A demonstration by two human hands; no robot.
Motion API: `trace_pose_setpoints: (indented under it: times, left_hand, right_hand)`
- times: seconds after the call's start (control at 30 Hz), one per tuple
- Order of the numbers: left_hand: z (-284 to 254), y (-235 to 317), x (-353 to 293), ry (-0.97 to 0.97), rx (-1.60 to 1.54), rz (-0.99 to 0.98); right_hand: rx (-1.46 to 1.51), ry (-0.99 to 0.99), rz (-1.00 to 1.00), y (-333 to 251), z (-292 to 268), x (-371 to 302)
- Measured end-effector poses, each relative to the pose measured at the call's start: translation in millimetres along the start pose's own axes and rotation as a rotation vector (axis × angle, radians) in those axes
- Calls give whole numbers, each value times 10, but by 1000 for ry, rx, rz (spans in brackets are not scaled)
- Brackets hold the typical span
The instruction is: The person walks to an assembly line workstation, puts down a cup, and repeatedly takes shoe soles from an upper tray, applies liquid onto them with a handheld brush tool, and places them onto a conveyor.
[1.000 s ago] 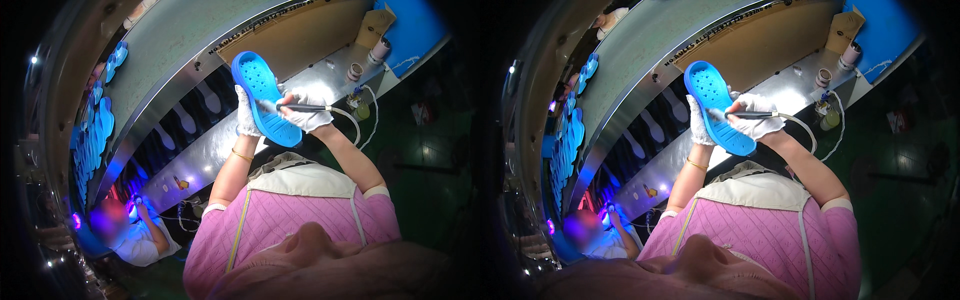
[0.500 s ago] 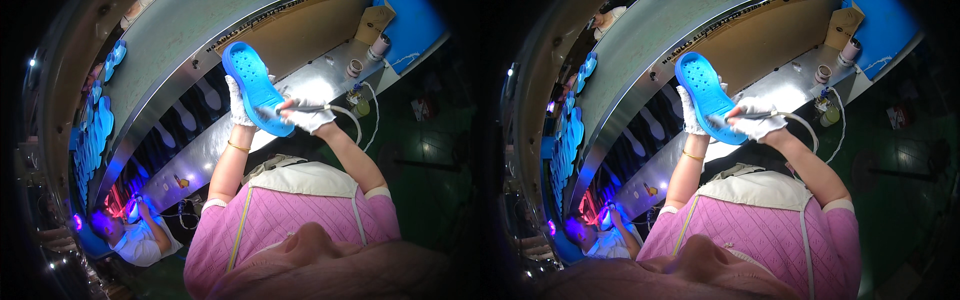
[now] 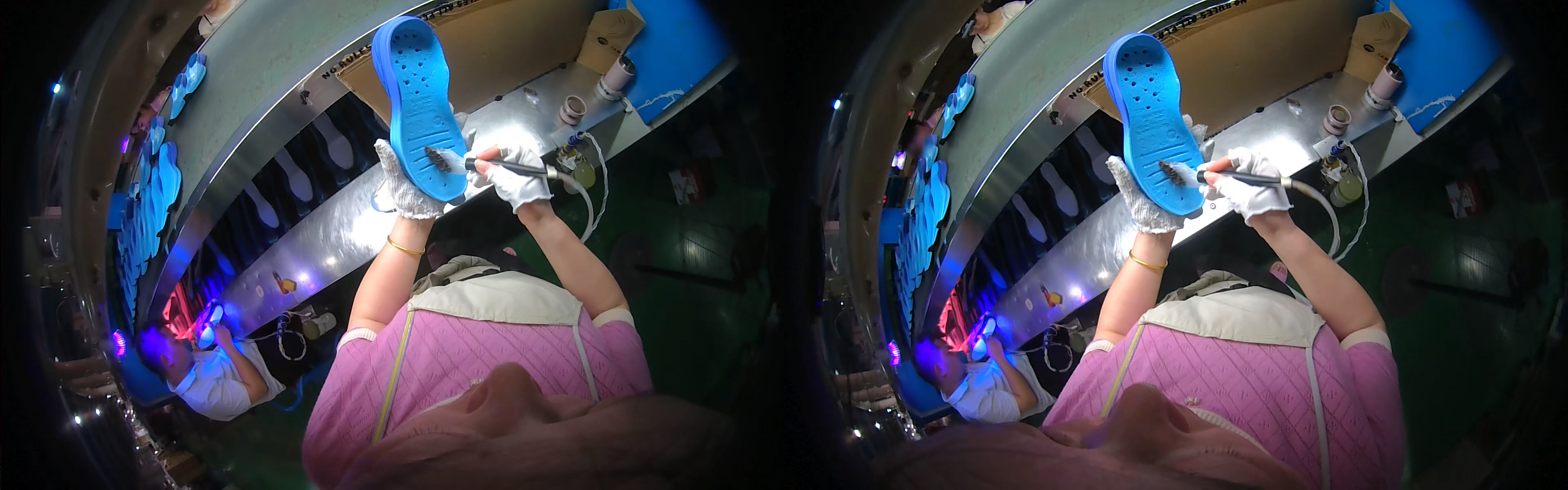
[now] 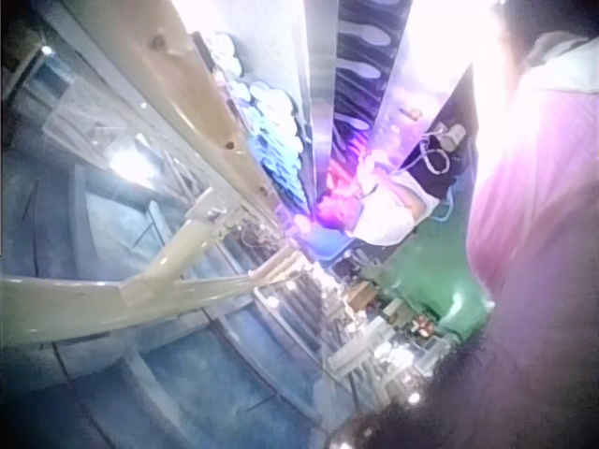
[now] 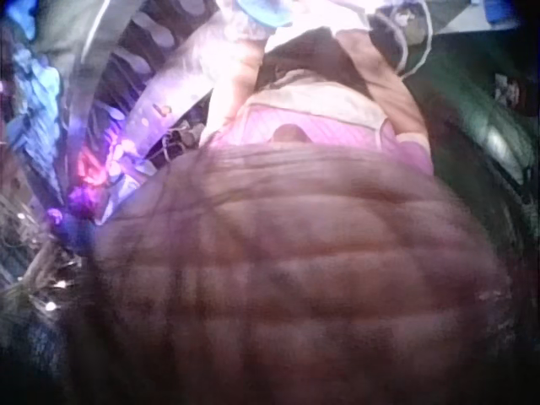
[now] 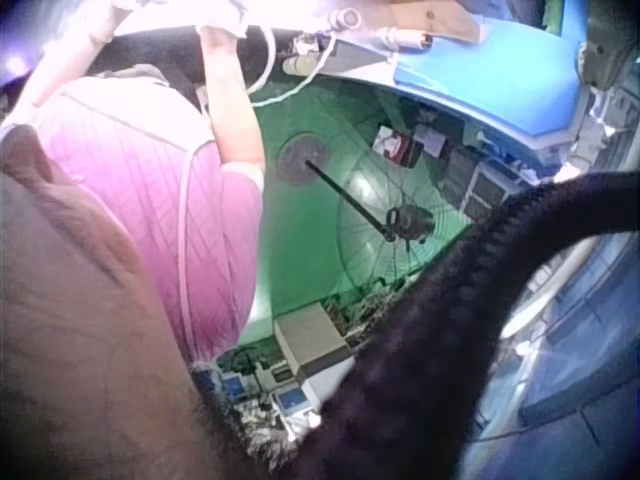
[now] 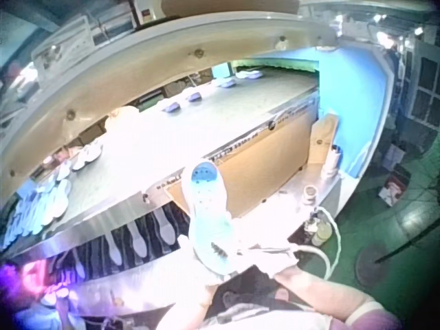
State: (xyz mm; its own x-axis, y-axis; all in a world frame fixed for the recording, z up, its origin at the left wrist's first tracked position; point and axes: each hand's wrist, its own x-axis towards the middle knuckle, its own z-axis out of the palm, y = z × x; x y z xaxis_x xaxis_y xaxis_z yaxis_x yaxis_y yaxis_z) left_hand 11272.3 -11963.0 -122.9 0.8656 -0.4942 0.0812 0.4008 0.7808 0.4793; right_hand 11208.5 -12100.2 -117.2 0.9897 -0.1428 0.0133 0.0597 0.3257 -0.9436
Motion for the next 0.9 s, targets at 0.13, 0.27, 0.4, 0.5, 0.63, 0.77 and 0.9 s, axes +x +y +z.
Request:
trace_pose_setpoints:
  times: [0.13,0.27,0.4,0.5,0.63,0.77,0.9]
  left_hand:
    - [-17,162,49,-77,-36,-24]
    - [-166,422,87,-131,-100,-58]
    - [-122,703,109,-147,-204,-115]
    - [-382,932,217,-180,-72,-112]
    - [-540,1165,302,-214,-174,-272]
    - [-609,1239,430,-199,-156,-332]
    - [-618,1269,506,-195,-70,-364]
  right_hand:
    - [-375,-136,-541,87,302,-121]
    - [373,-200,182,248,286,118]
    - [-61,-126,-199,316,529,184]
    - [-121,-235,-167,344,729,227]
    - [124,-277,68,372,767,361]
    - [-336,-191,-223,463,883,385]
    - [-164,-321,-70,472,830,360]
